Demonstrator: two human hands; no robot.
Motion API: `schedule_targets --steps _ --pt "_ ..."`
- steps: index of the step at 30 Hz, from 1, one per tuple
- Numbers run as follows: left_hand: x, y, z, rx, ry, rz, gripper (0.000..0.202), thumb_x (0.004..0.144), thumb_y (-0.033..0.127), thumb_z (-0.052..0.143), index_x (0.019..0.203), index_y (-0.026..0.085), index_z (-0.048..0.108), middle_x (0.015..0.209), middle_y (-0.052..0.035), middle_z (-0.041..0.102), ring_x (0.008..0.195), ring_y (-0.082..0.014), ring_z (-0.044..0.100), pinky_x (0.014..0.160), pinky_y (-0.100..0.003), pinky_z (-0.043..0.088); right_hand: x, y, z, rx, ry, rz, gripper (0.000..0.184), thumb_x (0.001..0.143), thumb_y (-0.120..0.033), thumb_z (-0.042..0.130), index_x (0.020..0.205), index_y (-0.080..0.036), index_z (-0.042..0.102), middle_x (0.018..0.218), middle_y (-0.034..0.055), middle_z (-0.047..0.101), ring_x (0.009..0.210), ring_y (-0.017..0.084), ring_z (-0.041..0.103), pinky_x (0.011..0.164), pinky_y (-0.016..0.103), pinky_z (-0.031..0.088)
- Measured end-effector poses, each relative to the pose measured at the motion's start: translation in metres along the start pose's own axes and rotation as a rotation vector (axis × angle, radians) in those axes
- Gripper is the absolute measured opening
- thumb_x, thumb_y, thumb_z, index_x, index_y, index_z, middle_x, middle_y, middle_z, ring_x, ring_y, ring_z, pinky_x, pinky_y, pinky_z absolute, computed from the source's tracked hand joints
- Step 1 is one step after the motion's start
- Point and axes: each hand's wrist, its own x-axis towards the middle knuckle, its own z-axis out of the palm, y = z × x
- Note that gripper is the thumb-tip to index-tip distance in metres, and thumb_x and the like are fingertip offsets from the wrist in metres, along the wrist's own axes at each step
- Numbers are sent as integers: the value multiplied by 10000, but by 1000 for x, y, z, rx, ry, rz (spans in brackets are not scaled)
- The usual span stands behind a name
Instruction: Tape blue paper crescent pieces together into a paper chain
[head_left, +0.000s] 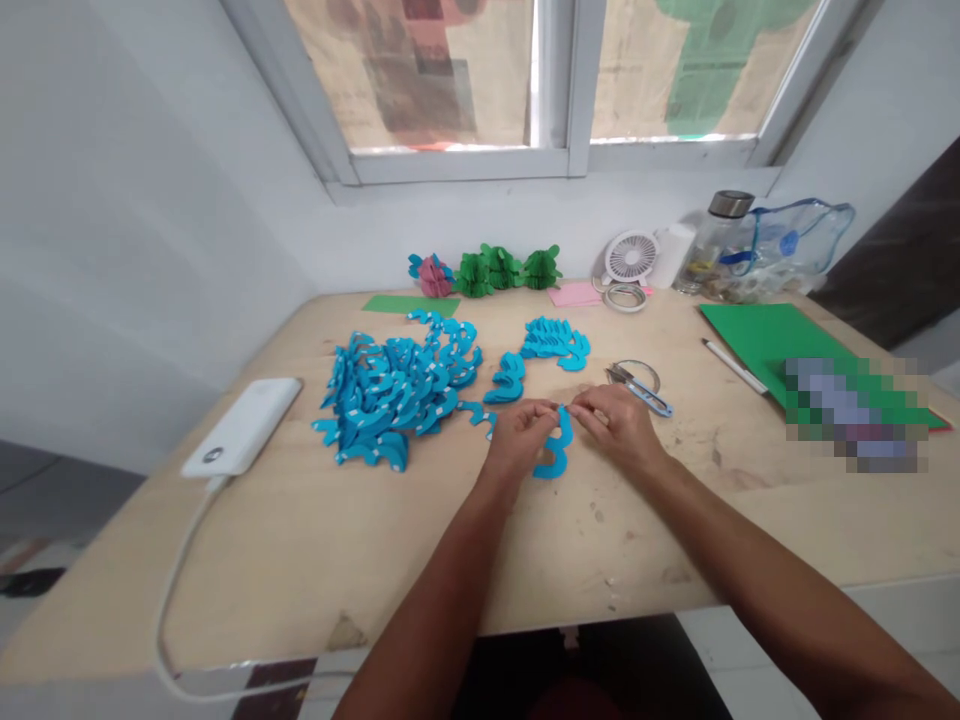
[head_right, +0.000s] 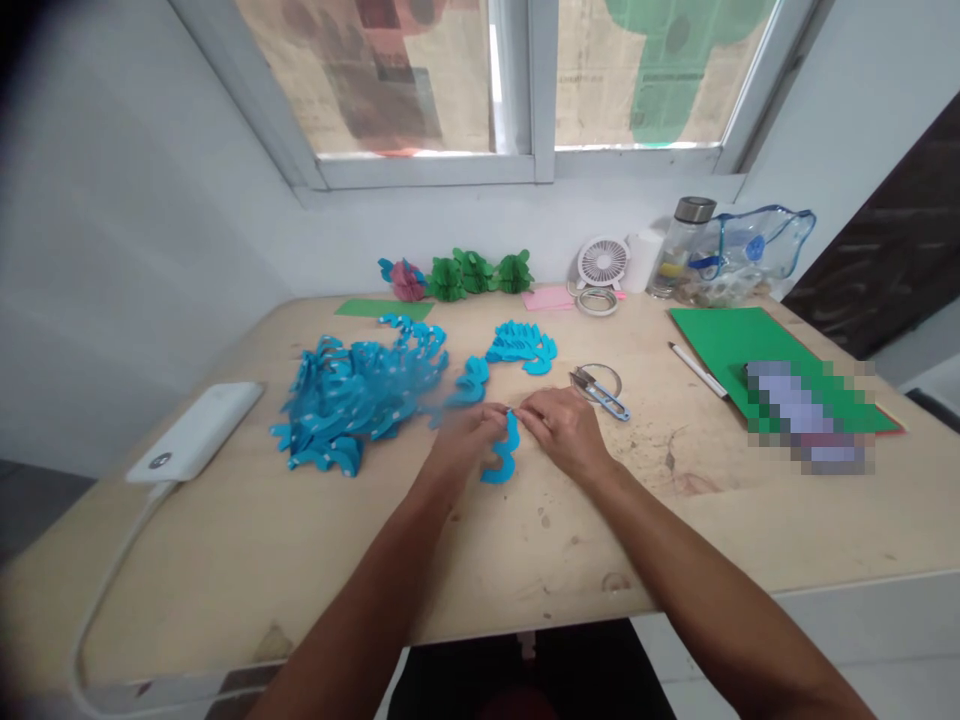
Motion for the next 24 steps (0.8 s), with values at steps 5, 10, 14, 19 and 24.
schedule_targets --steps 5,10,14,19,24 --pt "-1 2 -3 -25 -13 25 100 578 235 625 533 146 622 816 -74 657 564 -107 537 411 -187 393 3 1 -5 -148 41 -134 247 880 -292 488 711 -175 625 677 45 654 651 152 560 684 297 351" --pt "3 0 -4 -12 -27 7 119 589 234 609 507 148 609 940 -80 656 569 -102 537 391 -182 367 3 -1 -6 -231 -7 -197 267 890 -287 472 695 -175 617 640 36 628 644 149 536 685 297 333" --pt "6 -2 -4 5 -9 19 81 578 215 621 526 153 627 868 -77 666 615 -124 560 434 -187 381 3 -3 -7 -273 -18 -223 254 889 -276 474 703 -170 612 642 36 622 652 150 530 690 297 327" --pt "9 -2 -4 54 6 101 97 568 215 634 493 157 615 833 -75 670 691 -155 584 519 -218 427 3 -3 -6 -308 -28 -250 272 896 -276 459 690 -172 603 631 33 604 653 150 518 696 300 320" --pt "8 -3 -5 66 34 133 111 579 237 636 501 162 615 866 -75 669 708 -167 586 528 -228 434 2 -4 -5 -303 -12 -250 234 895 -263 457 749 -173 617 673 40 623 686 156 532 703 306 324"
